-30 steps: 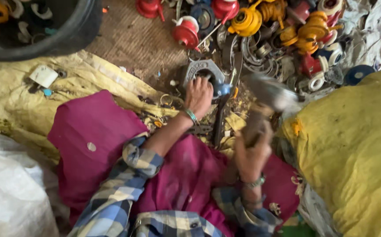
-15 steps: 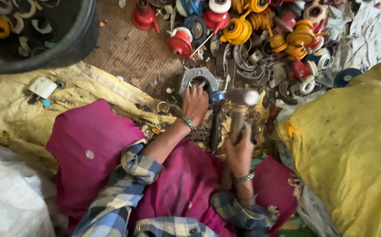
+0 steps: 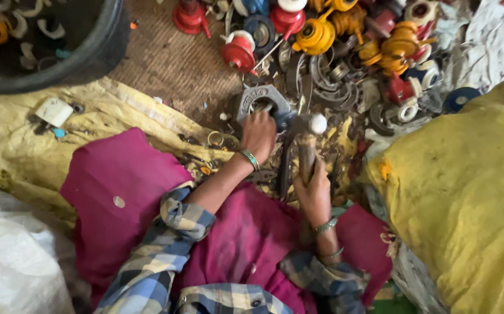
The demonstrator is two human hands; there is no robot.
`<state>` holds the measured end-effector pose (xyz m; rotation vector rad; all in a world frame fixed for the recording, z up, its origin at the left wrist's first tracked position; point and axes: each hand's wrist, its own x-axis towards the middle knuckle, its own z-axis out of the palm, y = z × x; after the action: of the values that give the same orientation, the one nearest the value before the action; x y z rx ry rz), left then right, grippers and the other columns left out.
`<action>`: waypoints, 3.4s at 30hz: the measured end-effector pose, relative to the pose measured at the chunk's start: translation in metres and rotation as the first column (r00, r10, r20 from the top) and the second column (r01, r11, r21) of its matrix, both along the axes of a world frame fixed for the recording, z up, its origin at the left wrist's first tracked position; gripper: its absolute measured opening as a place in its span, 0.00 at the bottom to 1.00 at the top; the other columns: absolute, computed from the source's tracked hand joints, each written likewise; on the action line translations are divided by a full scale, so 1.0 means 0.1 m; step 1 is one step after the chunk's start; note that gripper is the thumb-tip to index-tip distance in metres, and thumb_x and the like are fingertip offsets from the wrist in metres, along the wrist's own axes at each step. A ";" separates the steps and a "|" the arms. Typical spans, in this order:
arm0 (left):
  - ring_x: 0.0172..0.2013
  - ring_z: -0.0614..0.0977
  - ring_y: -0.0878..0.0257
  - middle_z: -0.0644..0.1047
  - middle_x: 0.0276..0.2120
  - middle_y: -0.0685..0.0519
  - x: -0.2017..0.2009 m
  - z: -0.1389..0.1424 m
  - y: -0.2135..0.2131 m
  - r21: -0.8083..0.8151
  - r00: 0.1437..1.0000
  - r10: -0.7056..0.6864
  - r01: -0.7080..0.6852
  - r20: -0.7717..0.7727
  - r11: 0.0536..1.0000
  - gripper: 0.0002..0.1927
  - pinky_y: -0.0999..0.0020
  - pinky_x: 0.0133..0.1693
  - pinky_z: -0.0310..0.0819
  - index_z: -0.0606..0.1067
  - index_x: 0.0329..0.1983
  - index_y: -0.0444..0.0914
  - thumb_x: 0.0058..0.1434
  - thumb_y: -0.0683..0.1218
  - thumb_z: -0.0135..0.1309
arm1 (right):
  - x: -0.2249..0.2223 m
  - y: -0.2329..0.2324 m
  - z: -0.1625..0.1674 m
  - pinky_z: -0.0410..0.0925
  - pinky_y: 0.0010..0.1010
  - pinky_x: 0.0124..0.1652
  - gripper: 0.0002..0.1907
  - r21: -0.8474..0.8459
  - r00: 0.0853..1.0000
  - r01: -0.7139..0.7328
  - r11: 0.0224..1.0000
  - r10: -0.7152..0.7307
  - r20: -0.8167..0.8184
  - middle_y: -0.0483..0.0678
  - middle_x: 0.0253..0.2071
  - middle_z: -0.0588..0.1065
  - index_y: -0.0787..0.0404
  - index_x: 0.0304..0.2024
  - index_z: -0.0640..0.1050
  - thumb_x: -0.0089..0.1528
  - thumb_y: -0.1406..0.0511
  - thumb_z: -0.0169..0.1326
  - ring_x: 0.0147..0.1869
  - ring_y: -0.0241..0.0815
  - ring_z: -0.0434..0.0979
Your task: The person sits on the floor and uses a hammer and a metal jig to repeatedly strike and shape a small blue metal part. The person adjusts the part's position in the jig multiple times and continues hammering until the end of the clip.
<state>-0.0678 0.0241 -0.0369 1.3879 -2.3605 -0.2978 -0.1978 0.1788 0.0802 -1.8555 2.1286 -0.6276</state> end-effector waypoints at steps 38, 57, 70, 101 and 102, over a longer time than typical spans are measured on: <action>0.36 0.79 0.57 0.73 0.44 0.45 0.09 -0.08 -0.16 0.201 0.998 0.057 -0.050 -0.028 0.978 0.09 0.58 0.38 0.72 0.76 0.42 0.35 0.70 0.41 0.44 | -0.09 -0.01 -0.02 0.70 0.45 0.29 0.26 0.239 0.990 0.139 0.961 -0.133 -0.042 0.61 0.31 0.77 0.66 0.60 0.68 0.62 0.65 0.57 0.29 0.56 0.77; 0.38 0.80 0.53 0.76 0.38 0.46 0.09 0.17 0.07 0.017 1.000 0.025 -0.025 -0.014 1.000 0.08 0.54 0.43 0.72 0.76 0.40 0.36 0.65 0.42 0.47 | 0.12 0.32 1.48 0.75 0.31 0.32 0.36 -0.497 0.758 0.405 0.767 0.022 0.652 0.60 0.36 0.77 0.65 0.68 0.52 0.67 0.70 0.60 0.29 0.43 0.77; 0.35 0.79 0.53 0.75 0.34 0.49 -0.02 0.06 0.11 -0.114 1.000 0.028 -0.028 0.002 0.993 0.05 0.54 0.39 0.70 0.73 0.36 0.40 0.62 0.44 0.47 | -0.01 0.13 0.18 0.79 0.36 0.34 0.35 0.046 0.959 0.215 0.976 -0.219 0.181 0.62 0.42 0.80 0.66 0.66 0.64 0.58 0.67 0.61 0.36 0.52 0.85; 0.28 0.81 0.52 0.74 0.34 0.46 0.10 0.27 0.12 0.013 0.991 0.036 -0.035 -0.132 0.999 0.02 0.55 0.31 0.76 0.70 0.38 0.38 0.63 0.42 0.50 | 0.00 0.26 1.47 0.80 0.34 0.36 0.32 -0.540 0.891 0.288 0.791 -0.015 0.453 0.63 0.41 0.78 0.71 0.69 0.57 0.72 0.70 0.61 0.33 0.48 0.82; 0.28 0.81 0.52 0.74 0.34 0.47 0.10 0.27 0.13 0.015 0.991 0.046 -0.045 -0.125 0.999 0.02 0.55 0.31 0.76 0.70 0.38 0.39 0.63 0.42 0.50 | 0.03 0.26 1.53 0.79 0.33 0.35 0.33 -0.572 0.867 0.315 0.757 0.015 0.498 0.63 0.41 0.77 0.71 0.69 0.54 0.72 0.71 0.60 0.33 0.47 0.81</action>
<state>-0.0573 0.0370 -0.0098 1.3849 -2.2260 -0.3756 -0.1944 0.2052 0.2337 -1.5313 1.8508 -1.8416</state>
